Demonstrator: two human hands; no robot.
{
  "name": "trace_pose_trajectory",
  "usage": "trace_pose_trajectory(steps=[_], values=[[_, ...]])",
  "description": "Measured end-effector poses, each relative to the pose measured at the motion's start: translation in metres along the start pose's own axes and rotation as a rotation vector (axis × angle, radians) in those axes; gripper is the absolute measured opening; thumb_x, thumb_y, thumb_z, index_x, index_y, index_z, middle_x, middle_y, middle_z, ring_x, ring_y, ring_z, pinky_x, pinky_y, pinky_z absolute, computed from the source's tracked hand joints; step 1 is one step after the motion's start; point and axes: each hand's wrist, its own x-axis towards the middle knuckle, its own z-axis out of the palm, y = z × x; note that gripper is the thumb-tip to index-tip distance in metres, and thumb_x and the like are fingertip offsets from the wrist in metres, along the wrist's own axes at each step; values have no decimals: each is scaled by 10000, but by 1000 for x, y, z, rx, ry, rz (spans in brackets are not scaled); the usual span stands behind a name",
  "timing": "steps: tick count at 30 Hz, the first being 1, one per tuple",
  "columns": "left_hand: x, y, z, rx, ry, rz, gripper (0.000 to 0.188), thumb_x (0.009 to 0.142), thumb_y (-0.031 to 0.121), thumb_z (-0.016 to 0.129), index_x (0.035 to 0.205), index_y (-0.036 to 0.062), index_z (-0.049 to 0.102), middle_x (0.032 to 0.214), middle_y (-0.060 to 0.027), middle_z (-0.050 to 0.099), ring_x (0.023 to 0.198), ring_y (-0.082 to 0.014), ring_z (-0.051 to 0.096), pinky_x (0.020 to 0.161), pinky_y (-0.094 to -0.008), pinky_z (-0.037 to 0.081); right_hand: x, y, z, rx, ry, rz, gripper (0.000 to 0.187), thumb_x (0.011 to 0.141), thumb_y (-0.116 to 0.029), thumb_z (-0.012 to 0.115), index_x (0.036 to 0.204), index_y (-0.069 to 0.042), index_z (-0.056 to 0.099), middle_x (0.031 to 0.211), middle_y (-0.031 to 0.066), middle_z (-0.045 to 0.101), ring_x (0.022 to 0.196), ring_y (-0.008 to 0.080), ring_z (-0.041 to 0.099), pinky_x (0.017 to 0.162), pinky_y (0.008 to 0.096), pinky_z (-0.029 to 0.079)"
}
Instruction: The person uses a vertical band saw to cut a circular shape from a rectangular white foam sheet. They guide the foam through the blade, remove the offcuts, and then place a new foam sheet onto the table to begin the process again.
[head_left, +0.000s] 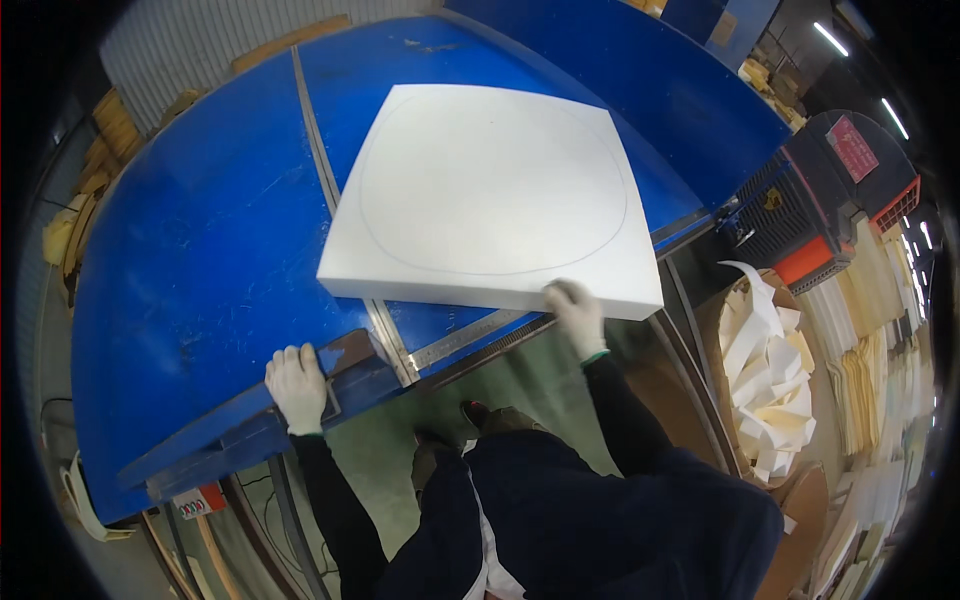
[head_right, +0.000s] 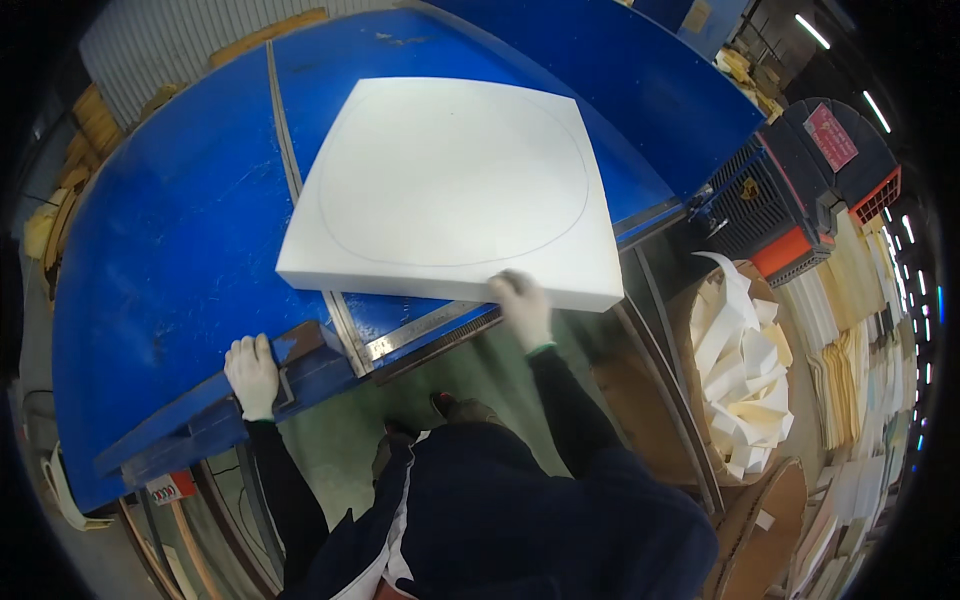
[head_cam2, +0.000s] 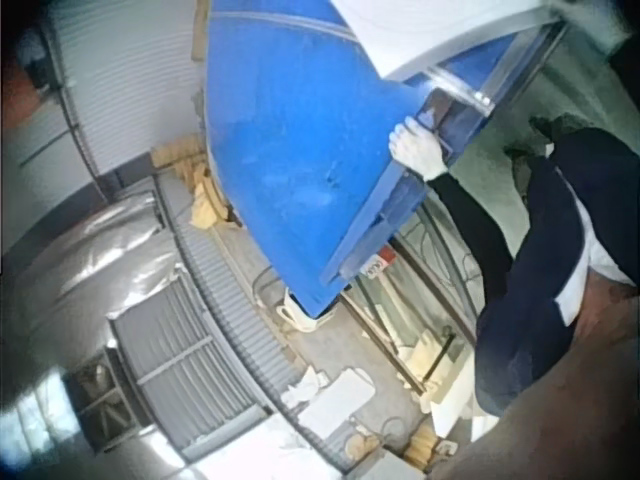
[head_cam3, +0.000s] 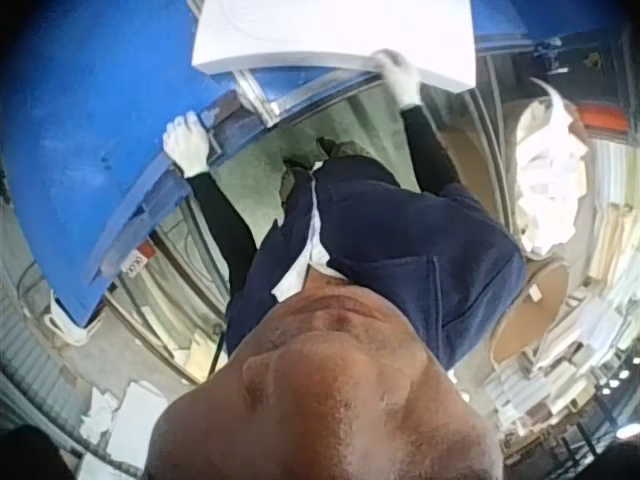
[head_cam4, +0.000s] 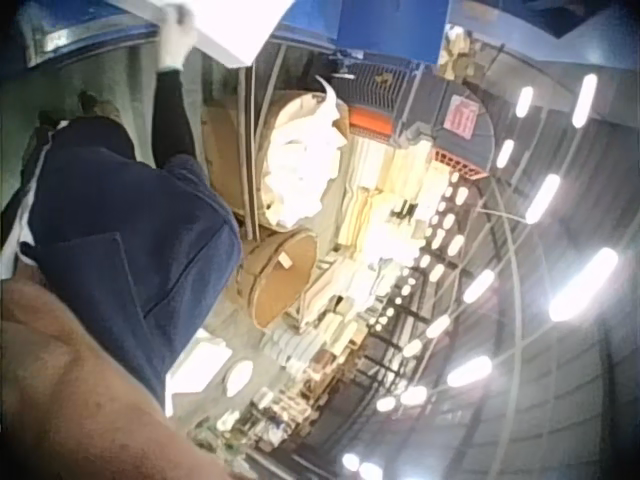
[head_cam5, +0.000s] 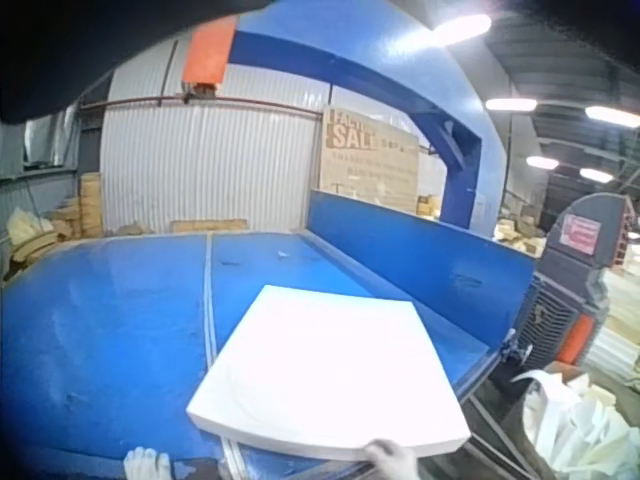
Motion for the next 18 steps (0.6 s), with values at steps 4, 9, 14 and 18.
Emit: trace_pose_trajectory(steps=[4,9,14,18], values=[[0,7,-16,-1,-68,-60,279,1011,268,532,894,28,612,898,-168,586,885,-398,546,791,-506,421,62,22,-92,-548,675,-236,570,884,-357,778,1272,32,628,1206,206,666,1145,356,636,1008,423,486],[3,14,-17,-63,-91,-66,239,1007,223,548,890,23,606,870,-158,562,858,-378,528,779,-483,410,134,77,-174,-591,355,299,816,840,-622,657,1281,63,607,1202,265,668,1150,415,628,995,464,484],[14,15,-13,-80,-44,-50,222,1000,203,564,887,18,609,844,-160,557,836,-380,523,763,-479,407,155,68,-150,-674,340,401,864,837,-686,592,1232,81,631,1259,324,637,1224,444,598,1031,457,464],[27,22,-13,-132,-34,-32,221,997,207,580,867,30,608,834,-146,557,819,-365,527,750,-475,404,148,78,-142,-646,254,408,878,862,-687,583,1229,110,625,1237,327,647,1197,443,610,1019,466,470]])
